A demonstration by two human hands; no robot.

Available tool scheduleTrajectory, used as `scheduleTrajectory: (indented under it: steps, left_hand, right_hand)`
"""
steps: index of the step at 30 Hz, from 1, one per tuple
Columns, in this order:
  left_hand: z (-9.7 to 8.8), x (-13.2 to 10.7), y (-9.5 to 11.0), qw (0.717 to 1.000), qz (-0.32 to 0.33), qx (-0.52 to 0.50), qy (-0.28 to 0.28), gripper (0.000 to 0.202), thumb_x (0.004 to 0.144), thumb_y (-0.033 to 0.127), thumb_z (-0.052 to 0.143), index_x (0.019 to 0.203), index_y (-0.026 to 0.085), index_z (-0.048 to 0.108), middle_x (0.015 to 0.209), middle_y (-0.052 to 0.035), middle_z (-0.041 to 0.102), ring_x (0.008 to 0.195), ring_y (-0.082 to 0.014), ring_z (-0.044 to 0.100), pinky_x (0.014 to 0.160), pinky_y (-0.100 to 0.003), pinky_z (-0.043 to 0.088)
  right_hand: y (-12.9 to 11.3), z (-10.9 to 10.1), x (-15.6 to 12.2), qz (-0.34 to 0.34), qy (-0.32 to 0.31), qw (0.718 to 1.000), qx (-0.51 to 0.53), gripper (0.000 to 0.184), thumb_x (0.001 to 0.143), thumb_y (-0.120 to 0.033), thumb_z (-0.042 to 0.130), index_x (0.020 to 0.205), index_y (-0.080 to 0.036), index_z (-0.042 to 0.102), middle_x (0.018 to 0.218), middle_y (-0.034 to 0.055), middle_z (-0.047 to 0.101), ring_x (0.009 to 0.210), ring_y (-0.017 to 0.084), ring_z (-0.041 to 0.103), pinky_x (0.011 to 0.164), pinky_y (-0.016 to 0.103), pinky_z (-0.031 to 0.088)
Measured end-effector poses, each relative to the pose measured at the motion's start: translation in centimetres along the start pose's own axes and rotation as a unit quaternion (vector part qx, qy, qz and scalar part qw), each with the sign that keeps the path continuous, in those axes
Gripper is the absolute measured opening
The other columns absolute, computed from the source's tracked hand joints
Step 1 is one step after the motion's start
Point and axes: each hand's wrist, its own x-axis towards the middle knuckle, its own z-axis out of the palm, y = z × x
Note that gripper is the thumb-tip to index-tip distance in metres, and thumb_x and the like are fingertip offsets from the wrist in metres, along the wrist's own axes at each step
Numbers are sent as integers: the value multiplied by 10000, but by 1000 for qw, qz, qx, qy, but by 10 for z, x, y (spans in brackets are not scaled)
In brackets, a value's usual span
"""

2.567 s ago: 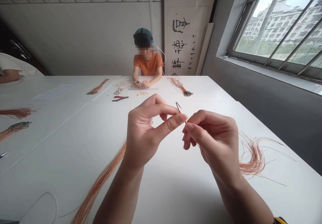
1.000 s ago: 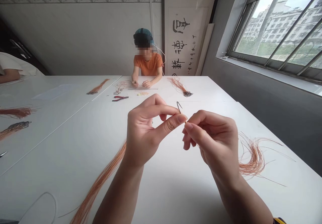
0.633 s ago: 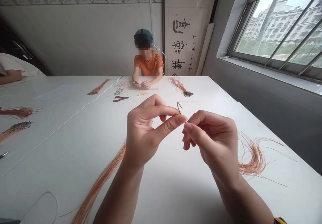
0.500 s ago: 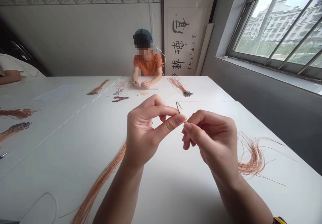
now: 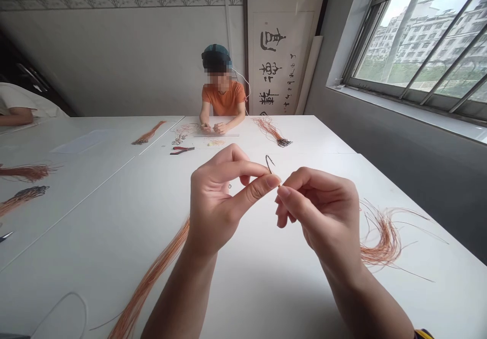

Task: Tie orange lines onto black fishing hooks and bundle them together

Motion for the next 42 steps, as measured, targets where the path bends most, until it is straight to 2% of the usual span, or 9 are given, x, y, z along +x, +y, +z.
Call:
scheduleTrajectory:
  steps: [4, 10, 19, 29, 33, 35, 37, 40, 42]
  left_hand:
    - [0, 1, 0, 1000, 9, 3, -1, 105, 839, 220, 883, 843, 311, 831, 707, 23, 636, 692, -134, 532, 650, -324, 486]
    - [-1, 1, -1, 1000, -11, 15, 6, 77, 839, 320, 888, 798, 309, 823, 692, 7, 624, 677, -147, 548, 646, -338, 504]
    - [0, 1, 0, 1000, -4, 17, 2, 90, 845, 353, 881, 793, 312, 820, 688, 1, 624, 667, -150, 553, 633, -339, 506]
    - [-1, 1, 0, 1000, 2, 7, -13, 88, 856, 233, 868, 815, 296, 822, 710, 18, 593, 685, -129, 540, 644, -318, 479]
    - [-1, 4, -3, 1000, -29, 0, -13, 88, 862, 283, 864, 802, 278, 801, 744, 8, 613, 696, -141, 553, 670, -329, 486]
    - [-3, 7, -6, 999, -50, -2, -11, 134, 870, 339, 855, 789, 264, 778, 760, -5, 628, 716, -155, 553, 686, -336, 486]
    - [-7, 10, -9, 997, -69, 4, -18, 193, 888, 385, 832, 774, 250, 753, 758, -14, 616, 743, -166, 545, 696, -333, 478]
    - [-11, 14, -10, 993, -97, 16, -61, 235, 928, 420, 776, 782, 240, 739, 777, -20, 608, 766, -167, 541, 705, -320, 466]
    - [-12, 14, -9, 987, -121, 27, -101, 225, 946, 420, 748, 811, 239, 744, 827, -24, 631, 795, -166, 563, 732, -317, 469]
  right_hand:
    - [1, 0, 1, 2, -2, 1000, 1, 261, 898, -174, 716, 651, -194, 635, 536, -28, 612, 485, 100, 528, 478, 233, 451]
    - [1, 0, 1, 1, -2, 1000, -8, 269, 902, -188, 725, 649, -193, 634, 537, -24, 625, 485, 102, 540, 477, 233, 446]
    - [1, 0, 0, 6, -1, 1000, -9, 269, 900, -192, 720, 645, -193, 631, 534, -26, 620, 476, 103, 550, 467, 234, 440]
    - [5, -1, 2, 6, -12, 1000, -5, 295, 931, -215, 722, 651, -186, 635, 538, -29, 614, 485, 90, 530, 470, 217, 425]
    - [1, -4, 5, 16, -22, 999, -32, 292, 937, -261, 735, 664, -187, 662, 568, -12, 648, 512, 110, 559, 482, 238, 440]
    - [1, -8, 8, 3, -18, 997, -71, 279, 950, -312, 746, 705, -188, 701, 620, 4, 692, 557, 125, 581, 527, 258, 467]
    - [2, -12, 13, -28, 20, 994, -108, 243, 970, -337, 737, 772, -197, 737, 713, 17, 742, 649, 146, 637, 620, 281, 510]
    - [8, -20, 22, -76, 83, 985, -130, 150, 985, -319, 725, 883, -216, 764, 884, 25, 788, 864, 187, 723, 801, 327, 545]
    - [11, -24, 26, -82, 78, 984, -137, 99, 977, -310, 734, 945, -228, 779, 955, 24, 799, 962, 205, 737, 882, 357, 540]
